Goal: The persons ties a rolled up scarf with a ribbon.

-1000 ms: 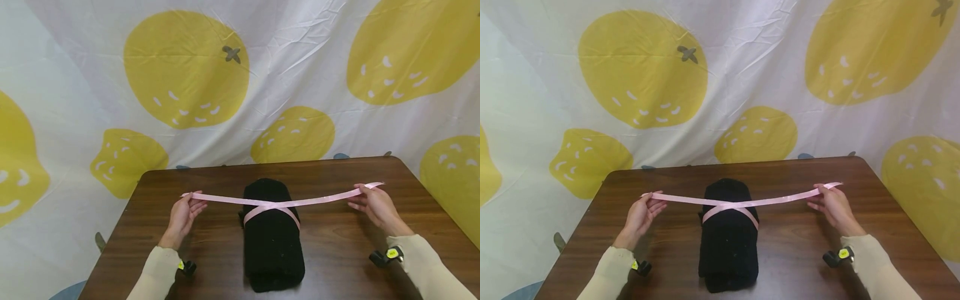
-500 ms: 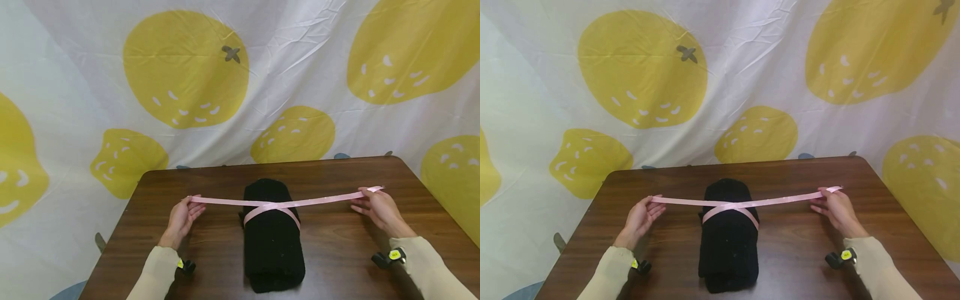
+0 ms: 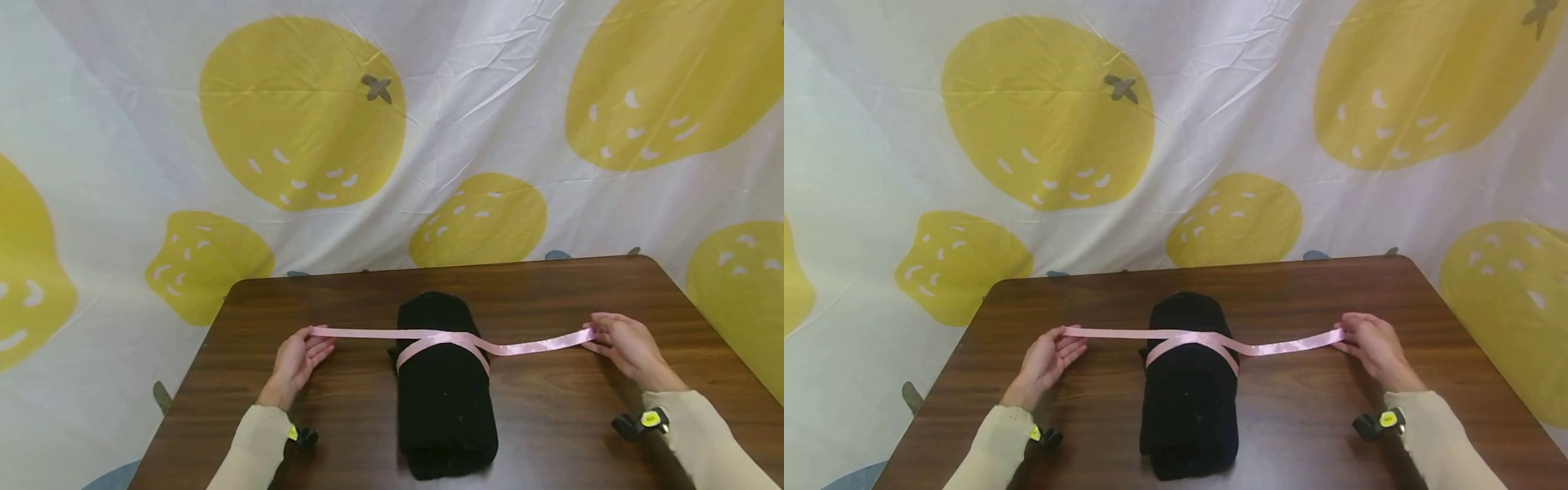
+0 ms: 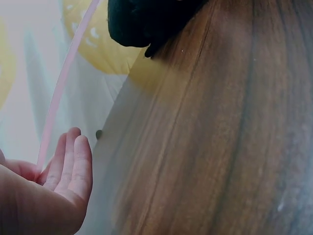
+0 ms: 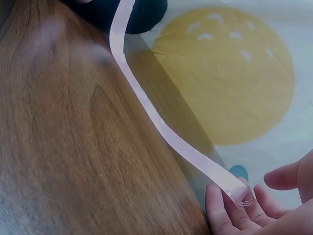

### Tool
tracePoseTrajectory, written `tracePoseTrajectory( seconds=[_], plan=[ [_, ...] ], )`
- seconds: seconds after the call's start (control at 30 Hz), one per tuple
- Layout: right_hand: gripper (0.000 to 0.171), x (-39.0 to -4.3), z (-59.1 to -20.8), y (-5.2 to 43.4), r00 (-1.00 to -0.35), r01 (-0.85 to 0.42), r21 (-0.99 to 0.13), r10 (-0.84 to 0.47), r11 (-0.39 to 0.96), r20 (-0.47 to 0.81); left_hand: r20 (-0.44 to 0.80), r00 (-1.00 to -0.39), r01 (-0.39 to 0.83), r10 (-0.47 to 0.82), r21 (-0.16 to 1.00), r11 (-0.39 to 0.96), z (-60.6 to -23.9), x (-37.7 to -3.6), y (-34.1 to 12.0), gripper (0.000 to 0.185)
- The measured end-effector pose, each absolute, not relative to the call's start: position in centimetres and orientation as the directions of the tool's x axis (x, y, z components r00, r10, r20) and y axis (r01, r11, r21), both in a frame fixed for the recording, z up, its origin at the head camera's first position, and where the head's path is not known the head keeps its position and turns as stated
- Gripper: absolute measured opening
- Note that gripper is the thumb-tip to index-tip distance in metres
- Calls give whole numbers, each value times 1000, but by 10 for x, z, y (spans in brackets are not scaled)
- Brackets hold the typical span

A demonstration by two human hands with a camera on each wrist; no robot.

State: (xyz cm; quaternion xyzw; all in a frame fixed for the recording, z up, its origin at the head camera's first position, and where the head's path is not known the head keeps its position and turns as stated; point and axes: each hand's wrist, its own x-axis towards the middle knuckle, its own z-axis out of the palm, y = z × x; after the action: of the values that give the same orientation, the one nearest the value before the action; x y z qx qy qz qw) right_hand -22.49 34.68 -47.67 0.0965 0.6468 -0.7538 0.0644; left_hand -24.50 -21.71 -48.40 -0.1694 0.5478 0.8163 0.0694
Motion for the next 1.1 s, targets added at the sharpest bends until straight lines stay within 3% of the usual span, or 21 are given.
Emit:
tracePoseTrajectory(
  seconds=[0.2, 0.47, 0.93, 1.1],
  plan=[
    [23, -225, -479, 348, -982, 172, -984, 68, -41, -174, -364, -928, -309, -73, 866, -394, -488, -245, -220, 43],
    [26, -227, -479, 351, -980, 173, -985, 103, -9, -173, -344, -938, -312, -36, 887, -342, -491, -246, -223, 49],
    [37, -227, -476, 352, -977, 185, -977, 131, 106, -171, -353, -932, -313, -84, 900, -305, -493, -243, -231, 49],
    [33, -228, -476, 352, -976, 184, -977, 135, 107, -169, -353, -930, -311, -102, 904, -292, -493, -243, -233, 48]
  ],
)
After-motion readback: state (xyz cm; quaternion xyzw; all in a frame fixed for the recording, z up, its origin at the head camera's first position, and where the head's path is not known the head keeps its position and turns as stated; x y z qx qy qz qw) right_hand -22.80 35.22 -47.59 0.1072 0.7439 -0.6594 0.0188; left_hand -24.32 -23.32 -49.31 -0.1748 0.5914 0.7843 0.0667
